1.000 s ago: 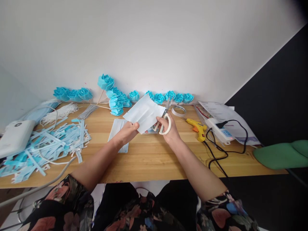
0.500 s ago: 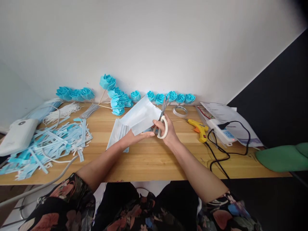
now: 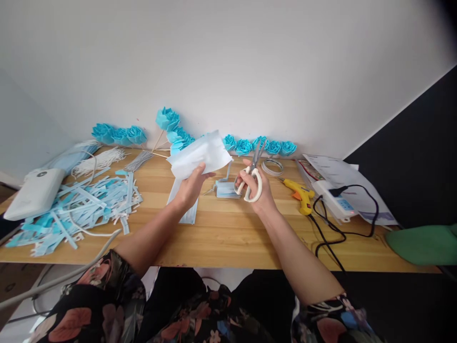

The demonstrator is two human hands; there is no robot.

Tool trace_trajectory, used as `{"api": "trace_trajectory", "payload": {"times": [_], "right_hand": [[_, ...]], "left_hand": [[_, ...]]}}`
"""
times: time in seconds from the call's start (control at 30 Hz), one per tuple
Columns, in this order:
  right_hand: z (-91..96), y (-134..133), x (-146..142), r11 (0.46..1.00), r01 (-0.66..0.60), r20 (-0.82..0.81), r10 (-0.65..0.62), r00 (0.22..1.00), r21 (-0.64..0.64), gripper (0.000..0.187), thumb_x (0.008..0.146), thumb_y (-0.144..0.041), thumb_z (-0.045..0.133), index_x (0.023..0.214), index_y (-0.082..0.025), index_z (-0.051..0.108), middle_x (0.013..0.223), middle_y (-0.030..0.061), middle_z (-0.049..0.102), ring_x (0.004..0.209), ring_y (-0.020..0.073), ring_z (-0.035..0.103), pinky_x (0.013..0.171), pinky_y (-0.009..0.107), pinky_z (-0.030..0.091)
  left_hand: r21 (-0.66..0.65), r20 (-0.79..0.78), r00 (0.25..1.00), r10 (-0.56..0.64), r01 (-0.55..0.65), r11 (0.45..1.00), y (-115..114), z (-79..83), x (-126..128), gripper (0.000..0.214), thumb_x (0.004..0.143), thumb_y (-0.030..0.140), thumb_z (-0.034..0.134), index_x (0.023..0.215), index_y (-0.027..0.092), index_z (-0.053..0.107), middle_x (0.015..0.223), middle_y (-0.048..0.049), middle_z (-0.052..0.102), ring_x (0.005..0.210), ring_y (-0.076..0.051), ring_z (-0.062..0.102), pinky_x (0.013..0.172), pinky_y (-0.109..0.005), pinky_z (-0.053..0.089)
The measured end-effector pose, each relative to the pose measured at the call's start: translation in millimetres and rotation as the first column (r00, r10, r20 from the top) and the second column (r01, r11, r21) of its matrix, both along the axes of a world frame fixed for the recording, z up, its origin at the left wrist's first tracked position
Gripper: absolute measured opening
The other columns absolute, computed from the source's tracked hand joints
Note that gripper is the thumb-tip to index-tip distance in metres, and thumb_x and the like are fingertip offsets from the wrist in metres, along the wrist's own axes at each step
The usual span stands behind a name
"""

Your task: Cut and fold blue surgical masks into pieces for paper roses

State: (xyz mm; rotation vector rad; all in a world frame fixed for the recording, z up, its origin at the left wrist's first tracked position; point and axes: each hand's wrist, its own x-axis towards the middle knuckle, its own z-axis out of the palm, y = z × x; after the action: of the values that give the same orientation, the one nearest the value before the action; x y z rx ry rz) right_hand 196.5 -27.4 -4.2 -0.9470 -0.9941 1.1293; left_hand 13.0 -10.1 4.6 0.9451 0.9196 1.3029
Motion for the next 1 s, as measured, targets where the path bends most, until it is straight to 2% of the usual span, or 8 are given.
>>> {"api": "trace_trajectory", "payload": {"times": [0.1, 0.2, 0.3, 0.47, 0.57, 0.73, 0.87, 1.0], "right_hand": [[5.3, 0, 2, 0.998, 0.052, -0.001, -0.052, 0.999, 0.021, 0.05, 0.07, -0.039, 0.079, 0.112, -0.025, 0.058, 0.075, -0.0049, 0.06, 0.063, 0.012, 0.058, 0.055, 0.025, 0.05], [7.1, 0, 1, 0.996, 0.091, -0.005, -0.091, 0.996, 0.024, 0.051, 0.067, -0.037, 0.08, 0.112, -0.026, 0.059, 0.076, -0.0054, 0.058, 0.063, 0.0114, 0.058, 0.055, 0.025, 0.05], [5.2, 1, 1, 0.995, 0.098, -0.003, -0.098, 0.995, 0.01, 0.052, 0.065, -0.037, 0.081, 0.112, -0.027, 0.059, 0.079, -0.0052, 0.058, 0.065, 0.0115, 0.059, 0.057, 0.025, 0.05], [1.7, 4, 3, 0.996, 0.087, 0.017, -0.087, 0.996, -0.006, 0.055, 0.068, -0.043, 0.079, 0.115, -0.025, 0.058, 0.083, -0.0027, 0.063, 0.068, 0.0132, 0.06, 0.062, 0.027, 0.052], [3.2, 3, 5, 1.0, -0.001, -0.004, 0.001, 1.0, 0.011, 0.05, 0.076, -0.049, 0.071, 0.116, -0.023, 0.058, 0.082, -0.0001, 0.065, 0.068, 0.014, 0.06, 0.063, 0.028, 0.052], [10.1, -7, 4, 0.966, -0.259, 0.048, 0.258, 0.965, 0.026, 0.044, 0.082, -0.049, 0.066, 0.116, -0.022, 0.061, 0.084, 0.0023, 0.065, 0.069, 0.0154, 0.06, 0.062, 0.029, 0.051], [14.0, -17, 1, 0.913, -0.406, 0.155, 0.408, 0.9, -0.049, 0.047, 0.084, -0.048, 0.066, 0.121, -0.019, 0.062, 0.085, 0.0045, 0.066, 0.068, 0.0163, 0.061, 0.059, 0.03, 0.05], [15.3, -20, -1, 0.875, -0.457, 0.222, 0.483, 0.847, -0.161, 0.052, 0.083, -0.048, 0.067, 0.124, -0.015, 0.062, 0.083, 0.0056, 0.066, 0.064, 0.0146, 0.06, 0.054, 0.027, 0.048]], "left_hand": [[0.118, 0.032, 0.997, 0.064, -0.068, 0.991, 2, 4.7, -3, 0.041, 0.081, 0.045, 0.062, 0.112, 0.019, 0.067, 0.129, -0.0055, 0.065, 0.124, -0.028, 0.057, 0.093, -0.034, 0.053], [0.22, 0.069, 0.998, -0.006, -0.009, 0.976, 3, 7.0, -3, 0.043, 0.08, 0.043, 0.062, 0.117, 0.02, 0.064, 0.122, -0.0074, 0.069, 0.113, -0.027, 0.064, 0.087, -0.035, 0.054], [0.263, 0.068, 0.994, -0.08, 0.06, 0.963, 5, 6.3, -5, 0.041, 0.081, 0.042, 0.063, 0.113, 0.017, 0.065, 0.115, -0.0105, 0.071, 0.106, -0.027, 0.067, 0.085, -0.035, 0.054], [0.28, -0.054, 0.988, -0.145, 0.155, 0.947, 9, -3.1, -10, 0.036, 0.088, 0.046, 0.053, 0.101, 0.015, 0.067, 0.105, -0.0111, 0.074, 0.102, -0.026, 0.067, 0.09, -0.039, 0.05], [0.311, -0.129, 0.986, -0.108, 0.144, 0.939, 10, -6.2, -13, 0.038, 0.09, 0.048, 0.051, 0.1, 0.014, 0.065, 0.107, -0.0129, 0.074, 0.097, -0.025, 0.067, 0.092, -0.04, 0.047], [0.317, -0.176, 0.982, 0.073, -0.014, 0.948, 10, -0.5, -16, 0.037, 0.092, 0.045, 0.048, 0.106, 0.014, 0.062, 0.1, -0.0113, 0.075, 0.083, -0.02, 0.066, 0.093, -0.039, 0.046], [0.305, -0.222, 0.961, 0.168, -0.095, 0.947, 10, 2.9, -17, 0.036, 0.093, 0.043, 0.044, 0.103, 0.015, 0.063, 0.097, -0.0101, 0.075, 0.081, -0.02, 0.065, 0.093, -0.038, 0.046], [0.357, -0.337, 0.913, 0.229, -0.101, 0.928, 9, 1.7, -16, 0.039, 0.094, 0.046, 0.041, 0.094, 0.016, 0.067, 0.099, -0.0087, 0.074, 0.081, -0.019, 0.065, 0.096, -0.036, 0.045]]}}
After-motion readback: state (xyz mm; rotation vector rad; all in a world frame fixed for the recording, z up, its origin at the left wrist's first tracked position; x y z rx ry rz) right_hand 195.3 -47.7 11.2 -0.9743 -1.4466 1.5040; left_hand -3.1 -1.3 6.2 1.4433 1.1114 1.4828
